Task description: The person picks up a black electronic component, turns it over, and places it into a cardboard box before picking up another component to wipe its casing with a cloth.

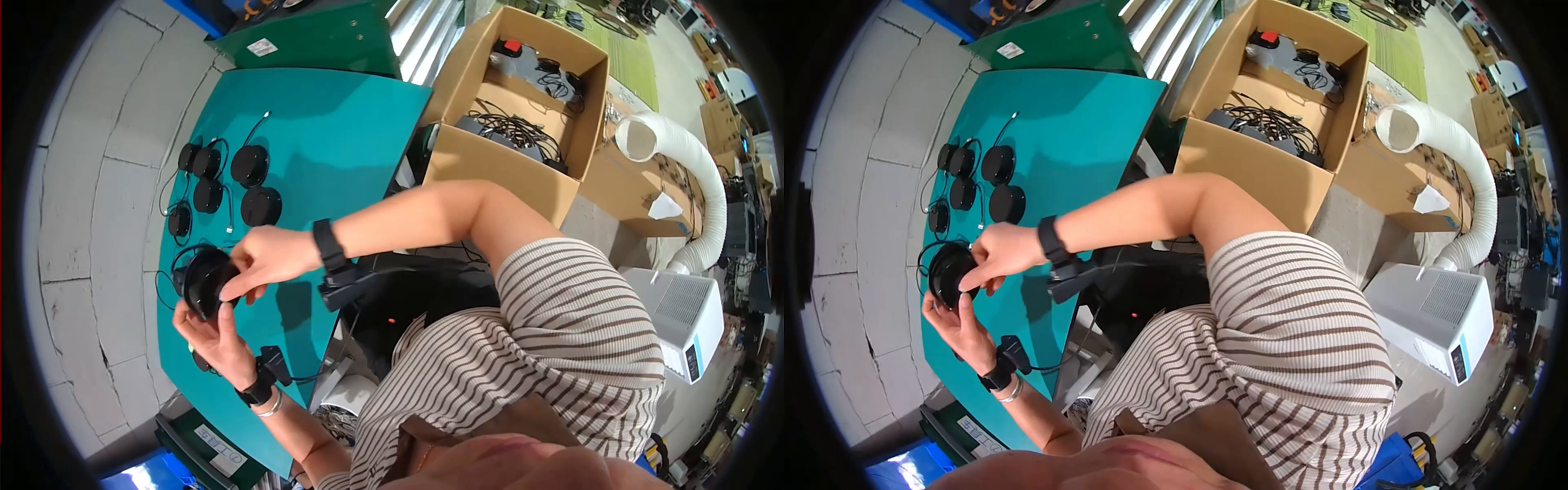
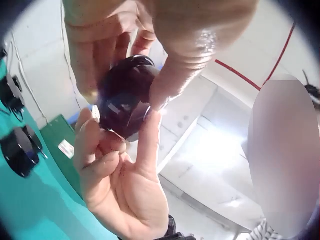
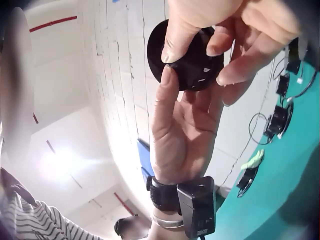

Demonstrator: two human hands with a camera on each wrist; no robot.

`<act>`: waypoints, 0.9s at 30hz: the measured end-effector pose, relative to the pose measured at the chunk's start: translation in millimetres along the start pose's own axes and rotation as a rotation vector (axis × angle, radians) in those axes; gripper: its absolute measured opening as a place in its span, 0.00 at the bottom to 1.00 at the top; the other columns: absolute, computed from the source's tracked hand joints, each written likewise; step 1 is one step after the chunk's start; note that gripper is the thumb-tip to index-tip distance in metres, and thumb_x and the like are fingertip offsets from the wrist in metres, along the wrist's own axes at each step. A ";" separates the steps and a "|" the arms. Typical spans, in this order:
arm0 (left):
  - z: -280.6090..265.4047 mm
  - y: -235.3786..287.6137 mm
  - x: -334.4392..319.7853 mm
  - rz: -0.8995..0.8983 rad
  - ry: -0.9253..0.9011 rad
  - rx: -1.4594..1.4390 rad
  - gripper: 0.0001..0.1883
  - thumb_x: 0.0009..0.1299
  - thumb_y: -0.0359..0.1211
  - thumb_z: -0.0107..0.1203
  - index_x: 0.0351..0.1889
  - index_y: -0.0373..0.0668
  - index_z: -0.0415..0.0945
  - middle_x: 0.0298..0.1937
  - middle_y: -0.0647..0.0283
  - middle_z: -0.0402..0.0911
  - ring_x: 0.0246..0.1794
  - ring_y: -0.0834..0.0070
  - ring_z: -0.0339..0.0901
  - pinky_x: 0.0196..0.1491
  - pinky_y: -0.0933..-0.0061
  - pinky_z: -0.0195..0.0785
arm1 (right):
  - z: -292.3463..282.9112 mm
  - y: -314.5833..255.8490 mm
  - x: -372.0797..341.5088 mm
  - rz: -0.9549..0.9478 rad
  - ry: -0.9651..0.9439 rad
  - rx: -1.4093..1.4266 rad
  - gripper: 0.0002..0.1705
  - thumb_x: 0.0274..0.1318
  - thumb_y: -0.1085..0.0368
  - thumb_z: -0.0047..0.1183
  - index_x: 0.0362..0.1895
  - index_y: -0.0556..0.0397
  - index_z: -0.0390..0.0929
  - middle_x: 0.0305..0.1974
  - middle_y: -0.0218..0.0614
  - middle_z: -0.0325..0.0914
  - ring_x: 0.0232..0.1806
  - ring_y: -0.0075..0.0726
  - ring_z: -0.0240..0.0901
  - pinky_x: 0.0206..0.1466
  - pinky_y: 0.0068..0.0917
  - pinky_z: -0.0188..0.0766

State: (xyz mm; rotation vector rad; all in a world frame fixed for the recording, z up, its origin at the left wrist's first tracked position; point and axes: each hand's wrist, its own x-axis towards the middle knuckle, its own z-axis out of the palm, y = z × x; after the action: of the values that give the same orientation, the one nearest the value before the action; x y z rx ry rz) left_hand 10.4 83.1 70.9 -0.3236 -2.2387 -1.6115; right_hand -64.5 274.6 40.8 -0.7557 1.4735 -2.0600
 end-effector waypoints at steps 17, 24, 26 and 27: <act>262.3 20.7 28.1 0.034 -0.814 -0.138 0.23 0.69 0.30 0.61 0.60 0.37 0.66 0.53 0.60 0.74 0.56 0.73 0.72 0.59 0.65 0.70 | -145.9 -3.5 -260.0 -0.001 0.624 0.363 0.28 0.68 0.62 0.51 0.67 0.52 0.56 0.53 0.40 0.77 0.46 0.37 0.83 0.38 0.19 0.77; 297.7 -37.6 86.9 -0.128 -0.627 -0.227 0.10 0.72 0.31 0.58 0.47 0.37 0.76 0.42 0.67 0.78 0.45 0.81 0.73 0.51 0.77 0.68 | -332.1 -43.0 -351.3 0.018 1.143 -0.076 0.23 0.68 0.60 0.51 0.60 0.53 0.60 0.44 0.52 0.80 0.36 0.27 0.82 0.24 0.12 0.64; 303.4 -44.3 91.6 -0.162 -0.627 -0.201 0.10 0.72 0.32 0.57 0.47 0.38 0.77 0.43 0.69 0.78 0.45 0.82 0.72 0.51 0.78 0.66 | -410.3 -28.5 -385.4 -0.023 1.295 -0.031 0.24 0.66 0.57 0.55 0.57 0.56 0.61 0.42 0.54 0.81 0.35 0.29 0.82 0.20 0.14 0.62; 304.1 -46.1 95.2 -0.198 -0.624 -0.175 0.09 0.73 0.33 0.57 0.47 0.39 0.77 0.44 0.70 0.78 0.46 0.83 0.71 0.51 0.80 0.64 | -434.0 -28.2 -396.3 0.053 1.302 -0.118 0.25 0.64 0.52 0.57 0.55 0.56 0.65 0.35 0.45 0.82 0.26 0.23 0.76 0.18 0.13 0.59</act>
State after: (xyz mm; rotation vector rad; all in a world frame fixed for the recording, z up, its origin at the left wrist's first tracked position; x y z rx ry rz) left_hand -141.5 353.6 -15.2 -0.7627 -2.6394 -2.0308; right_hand -76.6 844.1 -106.6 0.8128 2.1469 -2.5061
